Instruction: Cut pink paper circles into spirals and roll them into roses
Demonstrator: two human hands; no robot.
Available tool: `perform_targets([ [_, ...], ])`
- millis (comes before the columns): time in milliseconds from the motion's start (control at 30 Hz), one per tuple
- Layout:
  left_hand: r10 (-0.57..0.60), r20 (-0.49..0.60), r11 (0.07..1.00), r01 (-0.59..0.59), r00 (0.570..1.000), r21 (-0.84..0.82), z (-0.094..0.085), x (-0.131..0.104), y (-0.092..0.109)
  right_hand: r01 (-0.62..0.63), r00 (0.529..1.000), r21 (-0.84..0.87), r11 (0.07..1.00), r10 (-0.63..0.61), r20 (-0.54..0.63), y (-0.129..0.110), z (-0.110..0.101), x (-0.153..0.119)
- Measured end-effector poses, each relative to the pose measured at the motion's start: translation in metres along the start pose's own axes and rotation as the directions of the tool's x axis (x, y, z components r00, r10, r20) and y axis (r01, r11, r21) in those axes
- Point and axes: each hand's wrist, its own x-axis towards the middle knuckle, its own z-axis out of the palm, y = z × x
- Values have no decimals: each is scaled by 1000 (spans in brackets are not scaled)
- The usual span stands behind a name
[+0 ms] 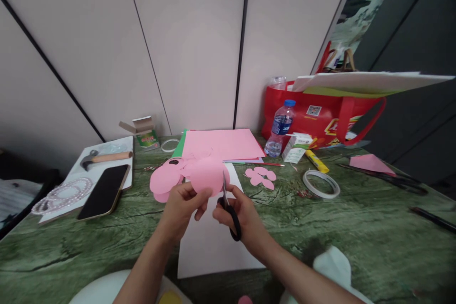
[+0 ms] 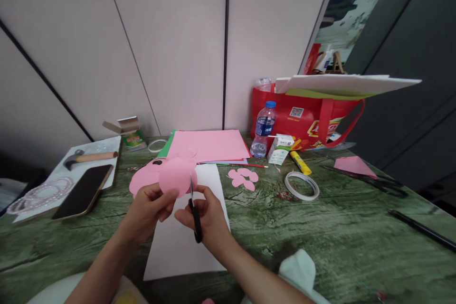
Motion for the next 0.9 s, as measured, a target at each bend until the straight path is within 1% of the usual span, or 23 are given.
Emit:
perform_targets([
  [167,9,-7,1000,-9,1000,-1,0,0,0,-14,999,-69,997,11,-52,1,1,0],
  [333,16,-32,1000,-17,999,-21,-1,1,2,-49,995,-122,991,37,-94,-5,3,-2],
  [500,18,-32,997,-20,999,-76,-1,1,2,-66,995,-133,989,55,-83,-9,4,-3],
  [733,-53,29,985,57,998,-160,1,-1,5,-38,998,-136,990,32,-51,-4,2,-3],
  [900,-44,3,987,44,999,-152,1,0,4,-15,1000,-148,989,11,-26,5,1,-3],
])
